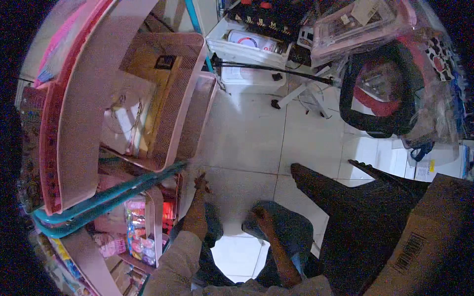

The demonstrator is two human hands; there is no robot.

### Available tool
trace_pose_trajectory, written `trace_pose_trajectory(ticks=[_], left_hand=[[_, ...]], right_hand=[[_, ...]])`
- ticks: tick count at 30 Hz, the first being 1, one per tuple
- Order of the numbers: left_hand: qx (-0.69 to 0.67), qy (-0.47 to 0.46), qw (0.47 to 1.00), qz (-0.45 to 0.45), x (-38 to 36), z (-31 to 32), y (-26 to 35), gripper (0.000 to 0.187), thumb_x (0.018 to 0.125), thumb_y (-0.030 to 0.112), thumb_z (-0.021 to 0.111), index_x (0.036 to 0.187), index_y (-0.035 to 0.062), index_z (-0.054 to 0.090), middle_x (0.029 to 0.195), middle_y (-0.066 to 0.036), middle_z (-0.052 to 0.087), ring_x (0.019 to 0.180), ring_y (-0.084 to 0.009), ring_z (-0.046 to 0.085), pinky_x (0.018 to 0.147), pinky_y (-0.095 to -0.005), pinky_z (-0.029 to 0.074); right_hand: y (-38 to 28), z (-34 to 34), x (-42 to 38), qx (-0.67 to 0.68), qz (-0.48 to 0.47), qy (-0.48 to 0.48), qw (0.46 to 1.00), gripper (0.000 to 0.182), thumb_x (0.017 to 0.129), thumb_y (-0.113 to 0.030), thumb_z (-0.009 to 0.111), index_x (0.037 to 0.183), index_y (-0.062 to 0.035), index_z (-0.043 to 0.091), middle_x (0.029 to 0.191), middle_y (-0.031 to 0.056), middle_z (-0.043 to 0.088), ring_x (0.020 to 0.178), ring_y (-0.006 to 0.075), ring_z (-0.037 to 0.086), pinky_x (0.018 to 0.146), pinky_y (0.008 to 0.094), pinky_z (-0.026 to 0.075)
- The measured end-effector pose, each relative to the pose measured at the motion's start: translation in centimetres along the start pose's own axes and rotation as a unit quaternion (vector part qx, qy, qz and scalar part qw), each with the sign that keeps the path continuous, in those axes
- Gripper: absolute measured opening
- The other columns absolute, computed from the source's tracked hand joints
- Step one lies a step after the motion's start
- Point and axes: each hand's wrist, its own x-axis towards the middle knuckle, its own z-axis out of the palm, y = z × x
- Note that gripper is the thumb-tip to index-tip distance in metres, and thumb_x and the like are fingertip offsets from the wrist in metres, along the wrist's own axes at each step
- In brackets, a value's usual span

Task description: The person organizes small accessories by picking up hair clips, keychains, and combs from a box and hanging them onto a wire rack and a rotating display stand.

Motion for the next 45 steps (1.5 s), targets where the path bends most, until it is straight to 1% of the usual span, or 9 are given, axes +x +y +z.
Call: trace_pose_trajectory(ticks=[1, 7, 14, 20, 22, 29, 30, 33, 45], left_hand=[[0.032, 0.012, 0.999, 0.005, -11.9, 6.0, -1.8, 0.034, 0.072, 0.024, 0.049, 0.097, 0.0008, 0.050, 0.073, -0.006, 0.050, 0.075, -0.0196, 0.049, 0.070, -0.0321, 0.038], [0.184, 0.138, 0.973, 0.019, 4.0, 8.4, 2.8, 0.030, 0.071, 0.019, 0.050, 0.093, -0.0001, 0.051, 0.078, -0.007, 0.052, 0.076, -0.0206, 0.050, 0.071, -0.0315, 0.039], [0.381, 0.276, 0.880, 0.068, 0.5, 28.8, 6.0, 0.025, 0.070, 0.014, 0.051, 0.090, -0.0012, 0.053, 0.085, -0.009, 0.054, 0.077, -0.0217, 0.052, 0.071, -0.0309, 0.040], [0.380, 0.168, 0.907, 0.062, -4.5, 55.6, 15.0, 0.021, 0.076, 0.012, 0.048, 0.093, 0.0009, 0.051, 0.086, -0.005, 0.053, 0.086, -0.0129, 0.047, 0.077, -0.0239, 0.034], [0.374, 0.188, 0.908, 0.033, -6.9, 63.0, 18.1, 0.019, 0.075, 0.008, 0.048, 0.092, 0.0004, 0.051, 0.088, -0.005, 0.051, 0.087, -0.0133, 0.046, 0.078, -0.0246, 0.034], [0.258, 0.149, 0.936, 0.185, -14.7, 76.3, 27.5, 0.018, 0.074, 0.007, 0.050, 0.091, 0.0002, 0.048, 0.091, -0.008, 0.047, 0.081, -0.0150, 0.047, 0.072, -0.0279, 0.038], [0.243, 0.141, 0.933, 0.227, -15.9, 78.1, 28.7, 0.018, 0.074, 0.006, 0.050, 0.091, 0.0001, 0.048, 0.090, -0.008, 0.047, 0.080, -0.0151, 0.046, 0.071, -0.0280, 0.038], [0.285, 0.141, 0.900, 0.298, -19.0, 82.1, 32.1, 0.019, 0.073, 0.006, 0.052, 0.091, -0.0002, 0.048, 0.089, -0.007, 0.046, 0.080, -0.0148, 0.046, 0.071, -0.0273, 0.038], [0.383, 0.202, 0.730, 0.528, -28.7, 92.2, 37.1, 0.026, 0.070, -0.007, 0.046, 0.095, -0.0018, 0.044, 0.097, -0.010, 0.040, 0.082, -0.0166, 0.047, 0.073, -0.0286, 0.037]], right_hand=[[0.2, -0.1, 0.6, -0.047, 0.024, 0.000, 0.999, 0.030, 0.071, -0.029, 0.057, 0.083, -0.0012, 0.055, 0.070, 0.0048, 0.055, 0.061, 0.0123, 0.049, 0.055, 0.0256, 0.041], [-4.6, -0.5, -2.1, -0.074, -0.015, -0.018, 0.997, 0.030, 0.072, -0.029, 0.056, 0.080, -0.0004, 0.055, 0.071, 0.0058, 0.056, 0.062, 0.0139, 0.050, 0.058, 0.0271, 0.041], [-13.9, -0.4, -8.0, -0.166, -0.141, -0.006, 0.976, 0.030, 0.071, -0.019, 0.056, 0.095, -0.0026, 0.049, 0.084, 0.0101, 0.054, 0.078, 0.0196, 0.051, 0.070, 0.0297, 0.040], [-29.6, -1.7, -16.8, -0.116, -0.396, 0.029, 0.911, 0.036, 0.073, -0.014, 0.053, 0.106, -0.0054, 0.042, 0.086, 0.0073, 0.053, 0.075, 0.0207, 0.051, 0.072, 0.0308, 0.040], [-34.1, -2.7, -20.1, -0.031, -0.190, -0.257, 0.947, 0.030, 0.074, -0.011, 0.053, 0.102, -0.0041, 0.047, 0.092, 0.0075, 0.052, 0.088, 0.0185, 0.048, 0.080, 0.0302, 0.036], [-47.8, -2.6, -31.0, -0.023, -0.269, -0.504, 0.820, 0.026, 0.076, -0.014, 0.051, 0.098, -0.0001, 0.048, 0.095, 0.0071, 0.050, 0.092, 0.0161, 0.046, 0.081, 0.0295, 0.034], [-49.1, -1.9, -32.4, -0.063, -0.427, -0.485, 0.761, 0.028, 0.076, -0.016, 0.050, 0.099, 0.0001, 0.047, 0.098, 0.0089, 0.049, 0.095, 0.0166, 0.044, 0.082, 0.0294, 0.034], [-51.6, 1.1, -35.6, -0.164, -0.514, -0.495, 0.682, 0.027, 0.077, -0.014, 0.050, 0.100, -0.0002, 0.047, 0.101, 0.0101, 0.047, 0.096, 0.0168, 0.043, 0.082, 0.0292, 0.034], [-60.5, 6.4, -50.8, -0.088, -0.503, -0.595, 0.621, 0.015, 0.077, -0.012, 0.049, 0.086, -0.0005, 0.050, 0.069, 0.0037, 0.052, 0.064, 0.0080, 0.049, 0.057, 0.0221, 0.040]])
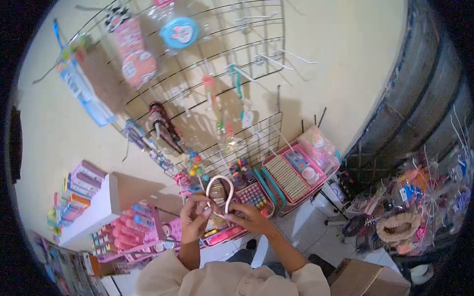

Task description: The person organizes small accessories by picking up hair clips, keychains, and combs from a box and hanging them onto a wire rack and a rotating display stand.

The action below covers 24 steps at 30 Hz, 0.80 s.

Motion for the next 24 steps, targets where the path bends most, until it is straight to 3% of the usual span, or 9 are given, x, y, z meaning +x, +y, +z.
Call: trace_pose_trajectory(ticks=[1, 5, 7, 14, 18, 20, 22, 23, 24], left_hand=[[0.028, 0.015, 0.999, 0.043, 0.3, 0.4, 1.2, 0.023, 0.070, -0.008, 0.046, 0.093, -0.0029, 0.045, 0.096, -0.012, 0.041, 0.080, -0.0173, 0.048, 0.072, -0.0285, 0.038], [0.110, 0.077, 0.982, 0.129, 1.4, 0.0, 4.2, 0.021, 0.071, -0.007, 0.045, 0.092, -0.0034, 0.045, 0.096, -0.012, 0.042, 0.080, -0.0176, 0.049, 0.071, -0.0285, 0.040], [0.166, 0.105, 0.958, 0.210, 2.4, -0.5, 5.3, 0.018, 0.073, -0.005, 0.045, 0.091, -0.0033, 0.046, 0.095, -0.012, 0.043, 0.078, -0.0172, 0.050, 0.071, -0.0283, 0.040], [0.234, 0.173, 0.916, 0.277, 6.8, -2.3, 6.3, 0.018, 0.075, -0.002, 0.045, 0.093, -0.0038, 0.046, 0.096, -0.011, 0.043, 0.081, -0.0157, 0.051, 0.071, -0.0261, 0.041], [0.230, 0.191, 0.923, 0.243, 8.6, -4.7, 4.0, 0.018, 0.076, -0.001, 0.044, 0.094, -0.0038, 0.046, 0.096, -0.009, 0.045, 0.083, -0.0140, 0.050, 0.072, -0.0251, 0.040], [0.238, 0.197, 0.920, 0.239, 8.9, -6.2, 2.4, 0.018, 0.076, -0.001, 0.044, 0.094, -0.0029, 0.046, 0.096, -0.009, 0.045, 0.086, -0.0142, 0.049, 0.074, -0.0248, 0.039], [0.269, 0.211, 0.915, 0.214, 8.7, -7.2, 1.1, 0.019, 0.076, -0.002, 0.044, 0.094, -0.0018, 0.047, 0.099, -0.009, 0.044, 0.089, -0.0146, 0.047, 0.075, -0.0252, 0.039], [0.264, 0.206, 0.912, 0.237, 8.5, -7.5, 0.2, 0.020, 0.074, 0.000, 0.048, 0.093, -0.0006, 0.047, 0.101, -0.009, 0.043, 0.094, -0.0165, 0.043, 0.076, -0.0271, 0.037], [0.259, 0.193, 0.918, 0.232, 8.1, -7.3, -0.2, 0.020, 0.074, 0.000, 0.048, 0.093, -0.0006, 0.047, 0.101, -0.009, 0.043, 0.094, -0.0165, 0.043, 0.076, -0.0271, 0.037]], right_hand=[[-0.1, 0.5, 1.0, 0.013, -0.006, -0.008, 1.000, 0.012, 0.077, -0.010, 0.048, 0.083, 0.0004, 0.049, 0.062, 0.0025, 0.050, 0.054, 0.0081, 0.048, 0.049, 0.0204, 0.039], [-3.3, 1.1, 4.1, -0.002, -0.022, -0.027, 0.999, 0.012, 0.078, -0.010, 0.047, 0.081, 0.0004, 0.049, 0.063, 0.0035, 0.051, 0.054, 0.0074, 0.048, 0.047, 0.0197, 0.039], [-4.3, 1.4, 5.6, 0.004, -0.014, 0.016, 1.000, 0.011, 0.078, -0.011, 0.046, 0.079, 0.0001, 0.048, 0.064, 0.0032, 0.050, 0.054, 0.0064, 0.047, 0.047, 0.0181, 0.037], [-4.7, 1.9, 11.3, 0.005, -0.074, 0.059, 0.995, 0.015, 0.079, -0.015, 0.047, 0.078, 0.0005, 0.048, 0.058, 0.0003, 0.046, 0.053, 0.0041, 0.043, 0.048, 0.0184, 0.035], [-0.9, 1.5, 14.4, -0.008, -0.059, 0.036, 0.998, 0.016, 0.081, -0.016, 0.044, 0.080, -0.0005, 0.049, 0.060, -0.0006, 0.046, 0.053, 0.0046, 0.042, 0.048, 0.0183, 0.034], [0.2, 1.2, 14.6, -0.030, -0.070, 0.036, 0.996, 0.017, 0.079, -0.015, 0.047, 0.084, 0.0006, 0.050, 0.064, 0.0031, 0.050, 0.059, 0.0079, 0.047, 0.054, 0.0212, 0.038], [0.6, 1.1, 13.8, -0.146, -0.118, 0.099, 0.977, 0.018, 0.077, -0.013, 0.049, 0.087, 0.0012, 0.051, 0.071, 0.0087, 0.054, 0.070, 0.0157, 0.053, 0.065, 0.0251, 0.040], [1.4, 0.5, 13.2, -0.231, -0.180, 0.123, 0.948, 0.027, 0.075, -0.017, 0.052, 0.094, 0.0012, 0.047, 0.076, 0.0152, 0.052, 0.074, 0.0273, 0.053, 0.067, 0.0317, 0.041], [1.2, -0.1, 12.1, -0.235, -0.174, 0.138, 0.946, 0.027, 0.075, -0.017, 0.052, 0.094, 0.0012, 0.047, 0.076, 0.0152, 0.052, 0.074, 0.0273, 0.053, 0.067, 0.0317, 0.041]])
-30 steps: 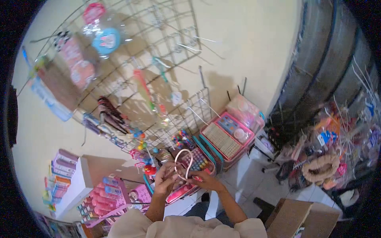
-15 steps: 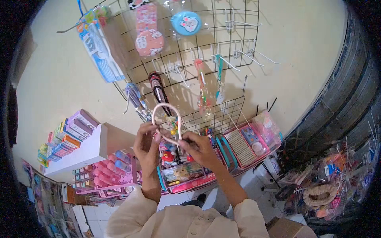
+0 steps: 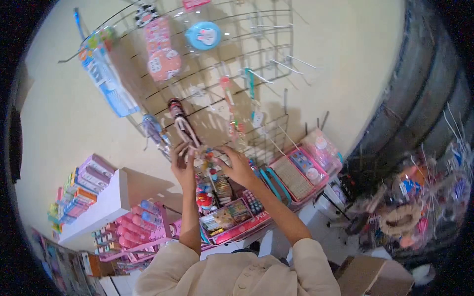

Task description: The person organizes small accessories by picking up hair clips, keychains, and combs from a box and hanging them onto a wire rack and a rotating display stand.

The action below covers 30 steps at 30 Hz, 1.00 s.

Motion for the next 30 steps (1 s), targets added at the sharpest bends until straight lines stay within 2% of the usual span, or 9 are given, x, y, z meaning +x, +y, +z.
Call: trace_pose_trajectory(ticks=[3, 6, 10, 14, 16, 19, 23, 28, 30], left_hand=[[0.069, 0.170, 0.976, 0.119, -2.6, 1.8, 0.2, 0.023, 0.071, 0.007, 0.054, 0.090, -0.0008, 0.044, 0.096, -0.010, 0.042, 0.091, -0.0193, 0.041, 0.076, -0.0283, 0.035], [-0.039, 0.181, 0.975, 0.124, -6.6, 6.0, 1.4, 0.022, 0.071, 0.012, 0.053, 0.085, 0.0013, 0.041, 0.090, -0.010, 0.041, 0.084, -0.0194, 0.040, 0.075, -0.0285, 0.032], [-0.133, -0.004, 0.987, 0.085, -14.0, 12.6, 1.2, 0.020, 0.074, 0.012, 0.050, 0.088, 0.0021, 0.039, 0.090, -0.010, 0.040, 0.084, -0.0193, 0.040, 0.077, -0.0305, 0.031], [-0.307, -0.212, 0.927, -0.046, -22.2, 19.2, 5.6, 0.022, 0.075, 0.015, 0.050, 0.087, 0.0027, 0.036, 0.084, -0.010, 0.039, 0.077, -0.0178, 0.039, 0.072, -0.0312, 0.032], [-0.330, -0.287, 0.898, -0.052, -25.4, 21.5, 9.3, 0.020, 0.075, 0.012, 0.049, 0.088, 0.0028, 0.036, 0.086, -0.010, 0.038, 0.078, -0.0168, 0.038, 0.070, -0.0304, 0.033], [-0.397, -0.396, 0.825, 0.067, -29.6, 25.6, 12.7, 0.024, 0.072, 0.007, 0.050, 0.091, 0.0004, 0.038, 0.086, -0.012, 0.040, 0.076, -0.0185, 0.040, 0.070, -0.0298, 0.034], [-0.324, -0.634, 0.695, 0.105, -32.6, 31.8, 21.4, 0.017, 0.070, 0.006, 0.052, 0.084, -0.0012, 0.047, 0.079, -0.011, 0.046, 0.073, -0.0213, 0.045, 0.069, -0.0283, 0.035], [-0.252, -0.831, 0.434, 0.240, -44.3, 40.5, 27.3, 0.023, 0.070, 0.010, 0.050, 0.092, 0.0007, 0.048, 0.085, -0.014, 0.053, 0.078, -0.0247, 0.053, 0.068, -0.0309, 0.040], [-0.196, -0.883, 0.349, 0.245, -51.9, 44.1, 25.5, 0.024, 0.069, 0.012, 0.048, 0.092, 0.0024, 0.051, 0.084, -0.015, 0.055, 0.076, -0.0255, 0.054, 0.067, -0.0322, 0.041]], right_hand=[[-2.1, -4.9, -3.1, -0.091, 0.042, -0.002, 0.995, 0.044, 0.071, -0.020, 0.054, 0.106, 0.0005, 0.036, 0.104, 0.0207, 0.039, 0.086, 0.0329, 0.046, 0.072, 0.0361, 0.038], [-3.8, -8.7, -6.6, -0.118, 0.110, 0.023, 0.987, 0.050, 0.070, -0.017, 0.054, 0.113, -0.0030, 0.032, 0.105, 0.0188, 0.040, 0.099, 0.0322, 0.039, 0.084, 0.0342, 0.031], [-2.5, -13.2, -14.3, -0.280, 0.120, -0.078, 0.949, 0.046, 0.070, -0.019, 0.053, 0.108, -0.0004, 0.034, 0.102, 0.0189, 0.041, 0.090, 0.0310, 0.044, 0.078, 0.0370, 0.036], [-13.1, -19.6, -25.0, -0.331, 0.272, -0.056, 0.902, 0.038, 0.071, -0.020, 0.053, 0.101, 0.0007, 0.040, 0.093, 0.0172, 0.046, 0.082, 0.0291, 0.048, 0.072, 0.0358, 0.040], [-18.3, -22.0, -31.2, -0.243, 0.250, -0.005, 0.937, 0.034, 0.073, -0.021, 0.053, 0.098, 0.0015, 0.044, 0.087, 0.0159, 0.050, 0.076, 0.0248, 0.052, 0.067, 0.0334, 0.042], [-27.1, -24.2, -41.2, -0.119, 0.392, 0.230, 0.883, 0.034, 0.072, -0.026, 0.055, 0.093, 0.0002, 0.050, 0.085, 0.0093, 0.057, 0.077, 0.0157, 0.053, 0.068, 0.0291, 0.042], [-30.6, -24.8, -57.6, -0.338, 0.466, 0.463, 0.674, 0.024, 0.069, -0.018, 0.055, 0.088, -0.0029, 0.054, 0.080, 0.0128, 0.057, 0.072, 0.0218, 0.056, 0.063, 0.0298, 0.044], [-29.7, -23.3, -67.4, -0.355, 0.565, 0.539, 0.514, 0.022, 0.067, -0.014, 0.056, 0.085, -0.0010, 0.054, 0.079, 0.0110, 0.058, 0.071, 0.0211, 0.057, 0.064, 0.0310, 0.044], [-24.5, -23.3, -72.5, -0.380, 0.545, 0.535, 0.522, 0.025, 0.064, -0.012, 0.057, 0.086, -0.0021, 0.054, 0.077, 0.0124, 0.058, 0.071, 0.0257, 0.056, 0.064, 0.0323, 0.044]])
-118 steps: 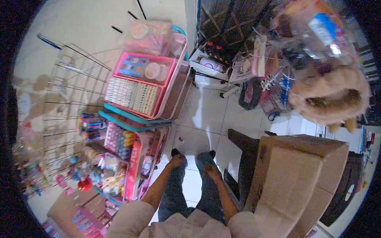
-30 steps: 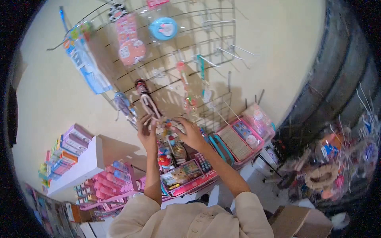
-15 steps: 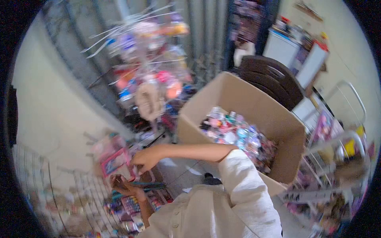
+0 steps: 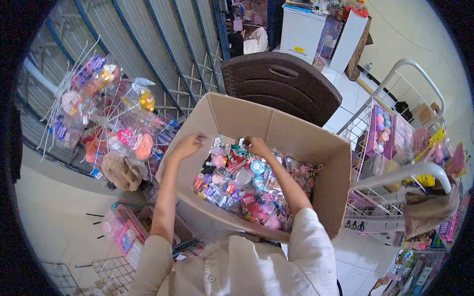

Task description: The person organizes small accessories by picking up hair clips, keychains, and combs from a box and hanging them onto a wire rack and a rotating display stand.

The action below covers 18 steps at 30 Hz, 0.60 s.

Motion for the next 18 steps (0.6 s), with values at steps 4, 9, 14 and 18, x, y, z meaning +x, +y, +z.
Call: trace_pose_trajectory(ticks=[4, 9, 14, 18], left_hand=[[0.116, -0.250, 0.945, -0.175, 5.2, 6.6, -6.5, 0.031, 0.064, 0.015, 0.049, 0.093, 0.0045, 0.054, 0.083, -0.011, 0.057, 0.073, -0.0200, 0.054, 0.063, -0.0288, 0.043], [-0.035, -0.249, 0.947, -0.199, 4.7, 14.3, -13.6, 0.037, 0.065, 0.022, 0.055, 0.098, 0.0081, 0.052, 0.095, -0.010, 0.054, 0.080, -0.0215, 0.054, 0.069, -0.0314, 0.044], [-0.038, -0.137, 0.972, -0.189, 5.4, 18.0, -11.6, 0.040, 0.063, 0.025, 0.061, 0.098, 0.0079, 0.052, 0.096, -0.015, 0.052, 0.087, -0.0255, 0.051, 0.076, -0.0326, 0.041], [0.070, -0.115, 0.969, -0.206, 5.8, 19.2, -9.1, 0.045, 0.060, 0.028, 0.063, 0.097, 0.0065, 0.049, 0.098, -0.017, 0.050, 0.091, -0.0293, 0.048, 0.075, -0.0386, 0.041]], right_hand=[[4.3, 7.3, 2.4, -0.130, 0.060, -0.106, 0.984, 0.039, 0.057, -0.008, 0.054, 0.095, -0.0039, 0.051, 0.089, 0.0174, 0.053, 0.082, 0.0320, 0.051, 0.071, 0.0367, 0.042], [4.8, 9.9, 2.6, -0.282, 0.056, -0.107, 0.952, 0.036, 0.065, -0.012, 0.047, 0.100, -0.0061, 0.046, 0.098, 0.0167, 0.049, 0.093, 0.0310, 0.046, 0.080, 0.0432, 0.034], [3.8, 6.9, 1.2, -0.236, 0.045, -0.005, 0.971, 0.039, 0.062, -0.010, 0.052, 0.100, -0.0053, 0.044, 0.092, 0.0124, 0.051, 0.090, 0.0261, 0.047, 0.079, 0.0409, 0.033], [2.5, 2.7, -0.3, -0.034, 0.090, 0.163, 0.982, 0.041, 0.060, -0.004, 0.055, 0.099, -0.0042, 0.043, 0.085, 0.0117, 0.052, 0.085, 0.0232, 0.048, 0.075, 0.0354, 0.036]])
